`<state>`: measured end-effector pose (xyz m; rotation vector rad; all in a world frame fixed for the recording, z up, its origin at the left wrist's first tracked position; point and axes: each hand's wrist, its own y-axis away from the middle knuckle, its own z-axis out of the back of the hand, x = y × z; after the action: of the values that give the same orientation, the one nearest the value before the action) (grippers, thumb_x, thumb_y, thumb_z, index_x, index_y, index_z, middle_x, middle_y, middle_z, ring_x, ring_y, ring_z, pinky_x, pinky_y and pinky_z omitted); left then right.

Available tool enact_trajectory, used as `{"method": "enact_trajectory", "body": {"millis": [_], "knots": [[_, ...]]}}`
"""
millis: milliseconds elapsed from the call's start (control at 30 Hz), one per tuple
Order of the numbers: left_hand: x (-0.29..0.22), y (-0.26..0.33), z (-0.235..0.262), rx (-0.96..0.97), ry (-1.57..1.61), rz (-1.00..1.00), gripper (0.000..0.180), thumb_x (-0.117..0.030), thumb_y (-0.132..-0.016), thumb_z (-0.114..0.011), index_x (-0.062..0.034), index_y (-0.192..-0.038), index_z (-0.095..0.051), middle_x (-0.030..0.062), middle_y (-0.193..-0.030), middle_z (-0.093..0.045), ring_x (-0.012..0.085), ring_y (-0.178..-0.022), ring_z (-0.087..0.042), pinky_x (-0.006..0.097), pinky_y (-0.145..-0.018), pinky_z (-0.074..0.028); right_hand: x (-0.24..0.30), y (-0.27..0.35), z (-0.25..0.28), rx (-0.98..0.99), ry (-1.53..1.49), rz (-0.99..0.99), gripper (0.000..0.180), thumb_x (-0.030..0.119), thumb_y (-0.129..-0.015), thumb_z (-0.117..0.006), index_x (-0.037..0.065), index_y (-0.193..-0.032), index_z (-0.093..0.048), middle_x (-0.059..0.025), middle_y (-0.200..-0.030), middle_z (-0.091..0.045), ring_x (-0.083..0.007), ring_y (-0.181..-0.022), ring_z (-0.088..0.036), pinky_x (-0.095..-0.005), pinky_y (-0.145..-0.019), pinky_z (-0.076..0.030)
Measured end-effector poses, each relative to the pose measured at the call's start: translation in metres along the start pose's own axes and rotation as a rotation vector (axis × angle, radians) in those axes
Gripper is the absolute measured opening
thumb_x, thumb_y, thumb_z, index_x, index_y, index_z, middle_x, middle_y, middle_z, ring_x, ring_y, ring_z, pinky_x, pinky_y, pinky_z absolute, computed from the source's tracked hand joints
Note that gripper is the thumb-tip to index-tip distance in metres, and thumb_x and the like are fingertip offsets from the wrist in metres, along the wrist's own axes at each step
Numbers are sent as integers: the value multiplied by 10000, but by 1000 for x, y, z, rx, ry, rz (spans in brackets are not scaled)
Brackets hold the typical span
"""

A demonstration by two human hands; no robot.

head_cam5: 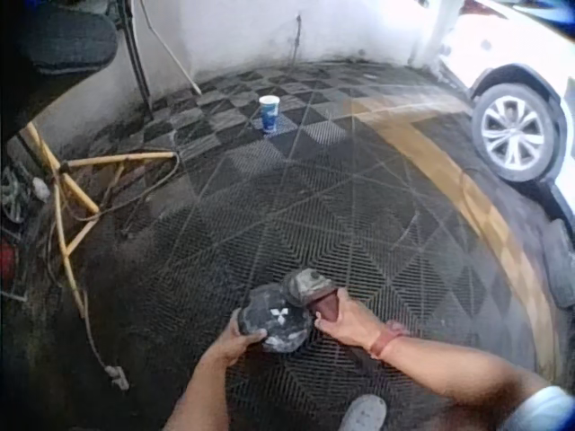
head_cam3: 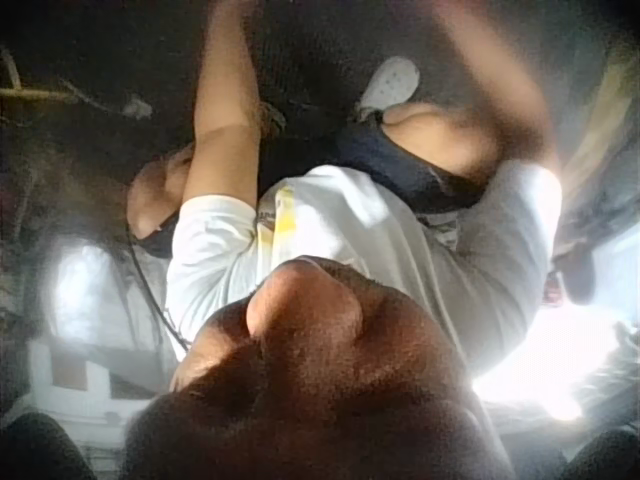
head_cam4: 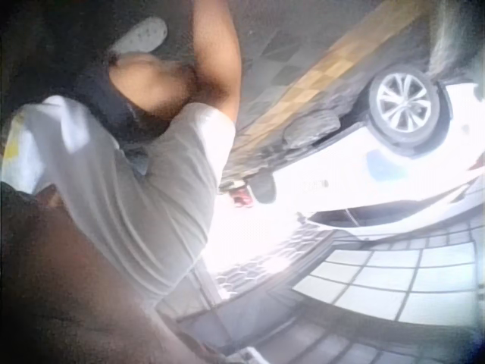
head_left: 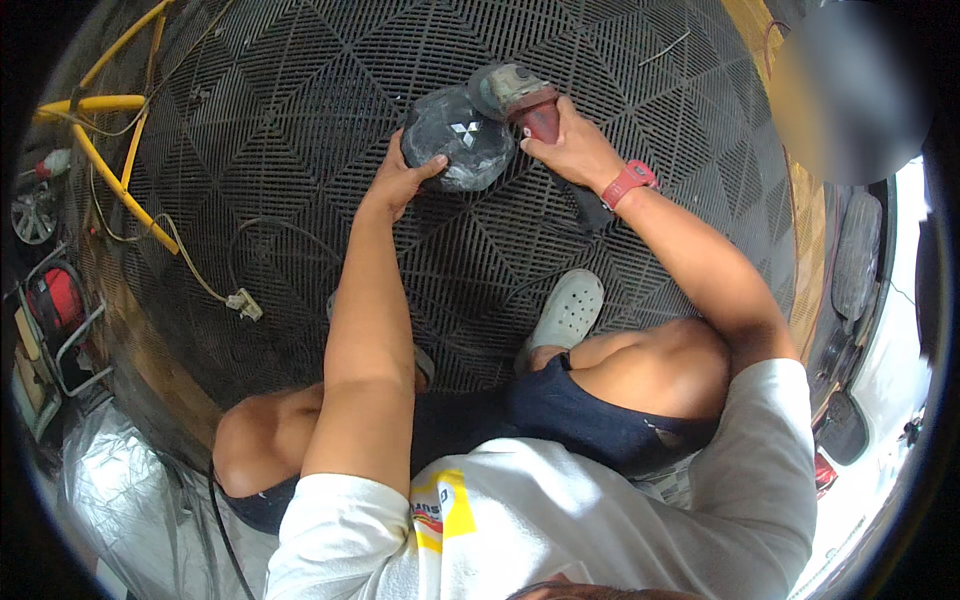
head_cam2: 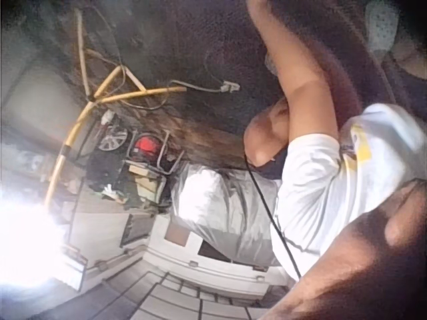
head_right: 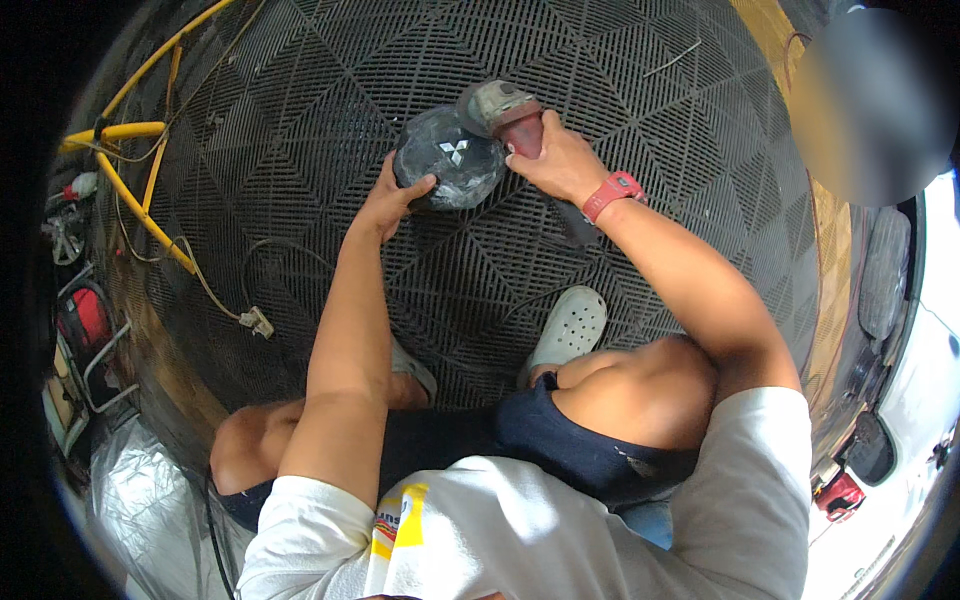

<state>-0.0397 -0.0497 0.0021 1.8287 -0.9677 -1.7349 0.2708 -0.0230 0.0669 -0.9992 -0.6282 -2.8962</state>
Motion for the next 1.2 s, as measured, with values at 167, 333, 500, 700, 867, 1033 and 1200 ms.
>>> {"method": "enact_trajectory", "body": {"millis": [167, 333, 500, 700, 867, 1033, 1200], "knots": [[1, -3, 0, -37, -25, 23, 1315, -375, -822, -973, -209, -1768, -76, 212, -1764, -298, 430, -1627, -286, 696, -1282, -194, -4, 10, -4, 10, 38, -80, 780, 456, -864, -768, -95, -1339, -489, -359, -1166, -725, -510, -1117, -716, -526, -1000, -563], [-3, -1, -5, -53, -39, -3, 1220, -295, -830, -968, -168, -1745, -171, 220, -1687, -426, 379, -1567, -410, 546, -1300, -297, -24, 11, 2, -17, 7, -152, 814, 471, -869, -773, -109, -1362, -484, -362, -1217, -716, -498, -1152, -716, -506, -1025, -559], [-1, 0, -4, -64, -33, -21, 1195, -281, -846, -956, -154, -1742, -176, 222, -1677, -434, 381, -1561, -418, 530, -1296, -313, -21, 16, -10, 17, -150, -122, 826, 454, -865, -797, -92, -1403, -490, -304, -1250, -706, -416, -1148, -717, -457, -1022, -555], [-6, 5, -11, -46, -11, -8, 1207, -290, -832, -967, -135, -1738, -184, 226, -1680, -427, 389, -1559, -418, 526, -1295, -314, -39, 32, -17, 93, -190, -164, 891, 495, -844, -790, -107, -1423, -481, -349, -1273, -701, -464, -1208, -705, -475, -1058, -539], [11, -12, 6, -64, 12, -43, 1204, -297, -828, -972, -151, -1737, -197, 205, -1674, -441, 371, -1563, -413, 538, -1292, -316, -60, 28, -25, 43, -269, -138, 814, 471, -859, -809, -94, -1364, -512, -271, -1205, -732, -386, -1117, -747, -435, -996, -566], [9, -4, -5, -42, 58, -45, 1205, -279, -835, -969, -155, -1742, -186, 194, -1688, -425, 360, -1570, -405, 530, -1294, -315, -51, 45, -21, 175, -477, -221, 739, 356, -869, -843, -92, -1360, -521, -161, -1141, -735, -217, -954, -749, -361, -877, -590], [3, 5, -10, -121, 54, -15, 1241, -260, -826, -976, -165, -1755, -159, 192, -1690, -423, 348, -1563, -416, 508, -1304, -310, -32, 51, 2, 176, -543, -268, 560, 337, -897, -827, -10, -1276, -606, -103, -1059, -716, -175, -873, -713, -348, -869, -575]]}}
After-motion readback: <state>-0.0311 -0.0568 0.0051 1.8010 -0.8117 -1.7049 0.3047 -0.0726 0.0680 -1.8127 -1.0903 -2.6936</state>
